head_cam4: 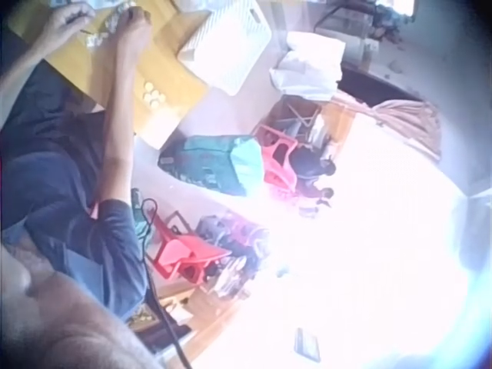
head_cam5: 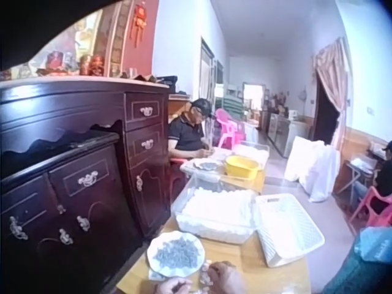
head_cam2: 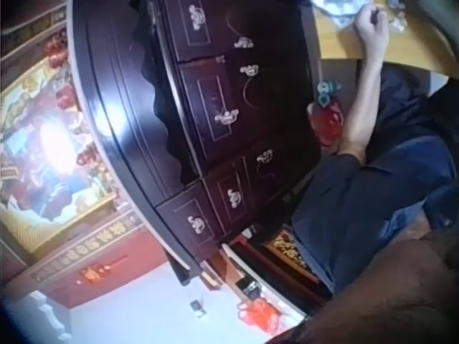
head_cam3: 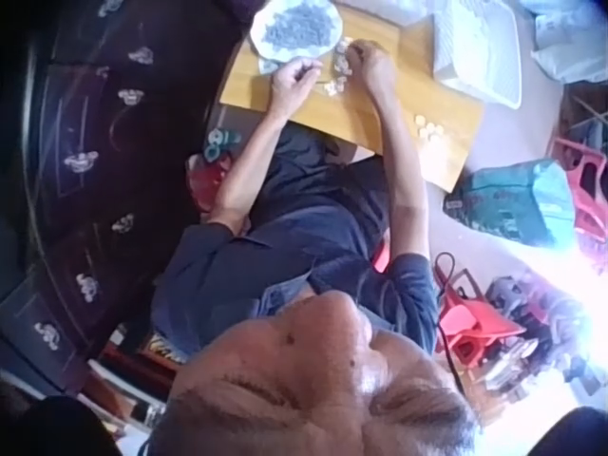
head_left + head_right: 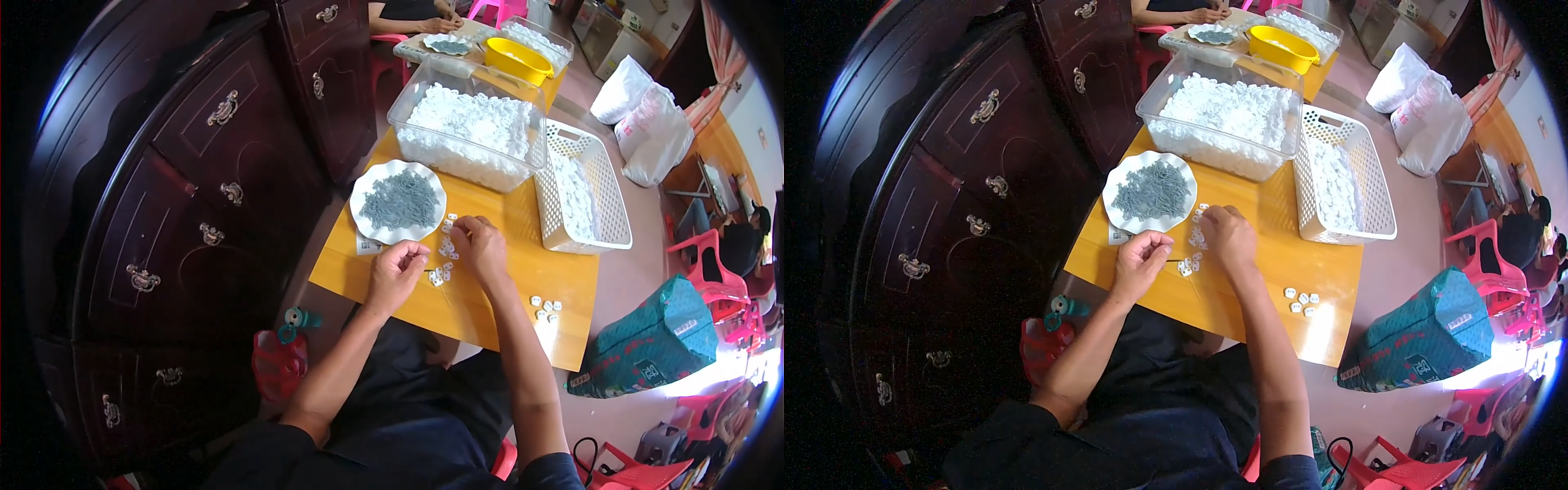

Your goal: The person is manually assembling small white plastic components by inserting tiny metal pieces into them.

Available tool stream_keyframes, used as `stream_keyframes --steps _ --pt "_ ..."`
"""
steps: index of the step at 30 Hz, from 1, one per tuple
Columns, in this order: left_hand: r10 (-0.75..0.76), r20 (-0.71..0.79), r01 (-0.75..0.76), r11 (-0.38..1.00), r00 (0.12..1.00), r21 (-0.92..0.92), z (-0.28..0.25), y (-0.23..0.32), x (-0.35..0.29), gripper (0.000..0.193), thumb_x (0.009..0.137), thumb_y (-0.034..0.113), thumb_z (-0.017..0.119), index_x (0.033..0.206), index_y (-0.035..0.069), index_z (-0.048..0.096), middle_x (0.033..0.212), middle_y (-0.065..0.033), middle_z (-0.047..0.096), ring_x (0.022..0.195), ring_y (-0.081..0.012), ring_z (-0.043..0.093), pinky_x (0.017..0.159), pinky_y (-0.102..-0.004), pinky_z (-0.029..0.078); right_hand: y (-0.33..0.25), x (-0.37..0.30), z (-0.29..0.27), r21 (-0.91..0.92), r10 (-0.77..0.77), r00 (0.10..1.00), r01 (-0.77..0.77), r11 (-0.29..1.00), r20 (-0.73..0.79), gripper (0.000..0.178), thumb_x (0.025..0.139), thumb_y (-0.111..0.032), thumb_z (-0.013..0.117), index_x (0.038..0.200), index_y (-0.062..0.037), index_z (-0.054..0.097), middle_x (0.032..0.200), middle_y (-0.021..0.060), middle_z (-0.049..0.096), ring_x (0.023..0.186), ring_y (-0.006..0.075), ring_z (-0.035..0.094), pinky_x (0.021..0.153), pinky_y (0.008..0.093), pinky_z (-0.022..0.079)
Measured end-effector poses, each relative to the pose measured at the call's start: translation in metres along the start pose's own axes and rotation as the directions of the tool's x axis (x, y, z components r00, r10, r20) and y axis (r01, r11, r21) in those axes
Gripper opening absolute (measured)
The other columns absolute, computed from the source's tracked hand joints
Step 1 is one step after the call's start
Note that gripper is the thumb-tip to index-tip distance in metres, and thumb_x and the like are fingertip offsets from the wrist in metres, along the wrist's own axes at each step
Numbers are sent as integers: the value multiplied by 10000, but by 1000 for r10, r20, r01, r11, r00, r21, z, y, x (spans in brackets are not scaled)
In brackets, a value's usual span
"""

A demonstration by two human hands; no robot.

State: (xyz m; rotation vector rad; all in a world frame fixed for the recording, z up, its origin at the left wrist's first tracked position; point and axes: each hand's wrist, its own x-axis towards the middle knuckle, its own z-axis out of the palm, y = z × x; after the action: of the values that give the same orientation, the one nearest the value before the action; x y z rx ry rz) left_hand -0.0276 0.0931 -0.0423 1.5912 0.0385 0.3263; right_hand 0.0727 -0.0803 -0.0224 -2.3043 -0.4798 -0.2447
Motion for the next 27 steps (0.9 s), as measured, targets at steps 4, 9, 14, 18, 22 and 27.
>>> stream_keyframes --steps 4,9,14,18,22,27 --pt "-22 -7 22 999 1000 -33 -1 -2 1 64 937 6 670 995 -8 693 782 30 648 664 -24 559 607 -212 465 -2 10 14 -6 -34 999 34 999 14 130 856 -198 730 948 -110 759 921 132 713 841 339 705 746 446 565" --pt "-14 -4 14 1000 1000 -10 -2 2 0 63 938 8 670 996 -10 690 779 30 645 661 -23 554 604 -212 461 2 12 22 -59 -48 998 50 997 41 100 833 -196 743 906 -130 761 890 123 701 840 338 703 746 450 568" --pt "-8 29 9 1000 1000 -23 -5 3 0 79 964 0 634 1029 -5 679 813 59 603 669 -4 516 593 -180 422 28 2 1 -83 -62 998 62 995 -2 113 805 -167 765 874 -78 760 843 136 707 773 319 704 687 414 559" --pt "2 24 -2 1000 1000 -12 -5 4 1 76 964 4 639 1029 -6 677 818 59 608 675 0 514 597 -178 422 41 -14 -35 -137 38 998 -32 990 42 95 806 -194 742 835 -104 755 833 133 706 779 338 702 702 441 566" --pt "12 32 -12 1000 999 28 -4 -1 -1 72 965 2 643 1027 -6 678 834 54 621 699 1 528 617 -178 432 40 -18 -54 -134 96 980 -72 988 175 108 811 -190 734 829 -87 758 822 144 713 765 327 708 692 429 562" --pt "15 46 -16 1000 999 20 -1 2 -1 74 963 -5 646 1030 -6 678 854 51 629 717 -1 538 631 -179 439 27 -10 -42 0 149 983 -150 989 109 111 824 -174 730 866 -75 756 855 147 720 782 329 709 712 426 562"
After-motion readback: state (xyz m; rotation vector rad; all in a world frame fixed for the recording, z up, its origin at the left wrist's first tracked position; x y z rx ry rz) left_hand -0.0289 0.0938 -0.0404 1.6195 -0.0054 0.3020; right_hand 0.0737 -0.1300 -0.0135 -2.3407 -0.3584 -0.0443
